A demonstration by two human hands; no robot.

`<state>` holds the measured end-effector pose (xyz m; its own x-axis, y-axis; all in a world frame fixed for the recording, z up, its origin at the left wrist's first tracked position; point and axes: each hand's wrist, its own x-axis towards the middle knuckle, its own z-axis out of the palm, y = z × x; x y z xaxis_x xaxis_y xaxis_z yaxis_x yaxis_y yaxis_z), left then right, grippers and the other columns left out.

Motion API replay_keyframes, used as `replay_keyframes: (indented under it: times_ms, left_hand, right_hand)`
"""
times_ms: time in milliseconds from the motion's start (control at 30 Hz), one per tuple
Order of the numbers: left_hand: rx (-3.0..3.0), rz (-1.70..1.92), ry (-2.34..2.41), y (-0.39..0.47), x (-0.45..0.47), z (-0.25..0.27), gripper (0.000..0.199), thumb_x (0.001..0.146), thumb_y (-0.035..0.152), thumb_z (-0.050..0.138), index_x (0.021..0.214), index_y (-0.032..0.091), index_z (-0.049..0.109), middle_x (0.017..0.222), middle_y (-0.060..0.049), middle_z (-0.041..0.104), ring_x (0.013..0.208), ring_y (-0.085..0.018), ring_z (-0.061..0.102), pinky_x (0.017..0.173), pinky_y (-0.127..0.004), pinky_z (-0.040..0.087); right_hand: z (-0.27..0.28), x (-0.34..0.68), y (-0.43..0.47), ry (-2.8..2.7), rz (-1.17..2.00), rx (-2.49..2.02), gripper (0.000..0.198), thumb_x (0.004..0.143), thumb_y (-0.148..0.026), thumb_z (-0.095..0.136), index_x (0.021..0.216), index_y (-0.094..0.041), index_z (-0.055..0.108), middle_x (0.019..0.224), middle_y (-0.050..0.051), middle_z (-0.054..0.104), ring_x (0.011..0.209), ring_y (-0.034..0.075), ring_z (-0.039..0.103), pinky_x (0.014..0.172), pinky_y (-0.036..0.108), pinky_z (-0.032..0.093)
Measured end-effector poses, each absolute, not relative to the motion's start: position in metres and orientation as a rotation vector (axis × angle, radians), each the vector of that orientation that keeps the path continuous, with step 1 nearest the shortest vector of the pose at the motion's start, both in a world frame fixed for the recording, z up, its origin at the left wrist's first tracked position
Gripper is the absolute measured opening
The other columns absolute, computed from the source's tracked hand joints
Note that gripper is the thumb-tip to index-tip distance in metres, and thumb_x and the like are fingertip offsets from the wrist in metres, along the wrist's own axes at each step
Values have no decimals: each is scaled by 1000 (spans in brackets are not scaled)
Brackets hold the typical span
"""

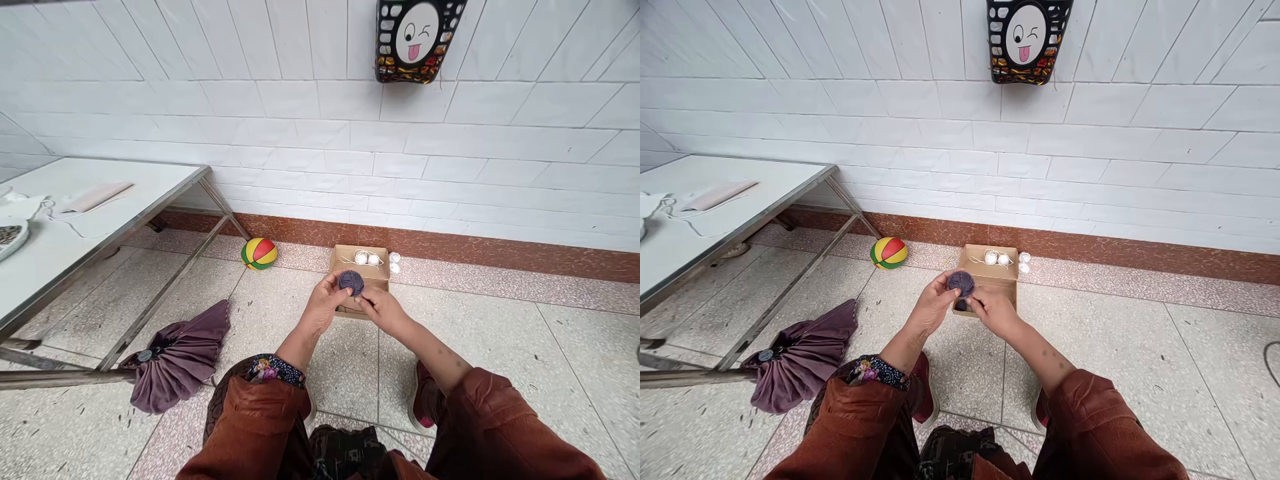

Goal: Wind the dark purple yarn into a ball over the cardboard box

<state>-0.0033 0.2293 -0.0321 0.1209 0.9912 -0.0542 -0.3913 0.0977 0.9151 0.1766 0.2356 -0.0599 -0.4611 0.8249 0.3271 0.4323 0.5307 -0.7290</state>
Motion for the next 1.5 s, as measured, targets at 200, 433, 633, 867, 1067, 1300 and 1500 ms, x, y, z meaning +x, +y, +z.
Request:
replay_keyframes:
  times_ms: [200,433,633,867,1067,1300,1500]
  left_hand:
    - [1142,1177,1099,231,-2,-38,49,65,24,83,112,19,69,117,-8,67,106,-22,64,98,-37,48]
    - [1122,1031,837,219,4,-39,62,72,29,83,130,24,62,116,-7,67,106,-22,62,96,-37,47]
    - [950,1085,645,214,6,-30,55,73,28,84,125,23,67,126,-9,67,116,-23,59,102,-35,43]
    - [778,1169,697,221,3,-30,45,69,26,87,112,21,72,113,-7,71,108,-21,63,101,-37,45]
    - [799,1251,952,231,-4,-36,45,66,27,86,107,20,71,104,-4,72,99,-19,63,96,-35,45]
    - [1019,1058,1029,225,-4,-39,50,66,25,83,114,19,70,113,-7,68,101,-21,62,93,-36,45]
    - [1029,952,746,216,3,-31,73,69,23,84,137,28,56,107,-5,68,99,-20,62,87,-34,45]
  right_hand:
    - [-29,180,222,-2060,863,-772,19,100,-32,55,89,-22,66,80,3,66,73,17,61,69,28,48]
    - [-25,194,246,-1784,737,-979,23,97,-36,57,82,-22,65,79,3,65,77,18,60,74,31,47]
    - [-50,186,251,-1724,856,-1098,25,98,-35,50,78,-21,60,72,0,61,69,17,57,67,28,45]
    - [-65,180,246,-1889,831,-1089,18,97,-30,51,88,-22,64,82,3,67,81,20,63,74,30,48]
    - [-45,181,233,-2038,900,-889,20,99,-34,54,89,-21,66,82,3,68,75,18,62,72,29,48]
    - [-21,194,239,-1787,911,-932,20,97,-37,56,86,-22,64,78,1,65,73,16,60,70,28,47]
    - [-45,191,256,-1735,912,-1074,22,94,-36,56,79,-21,62,74,0,62,69,16,57,68,28,46]
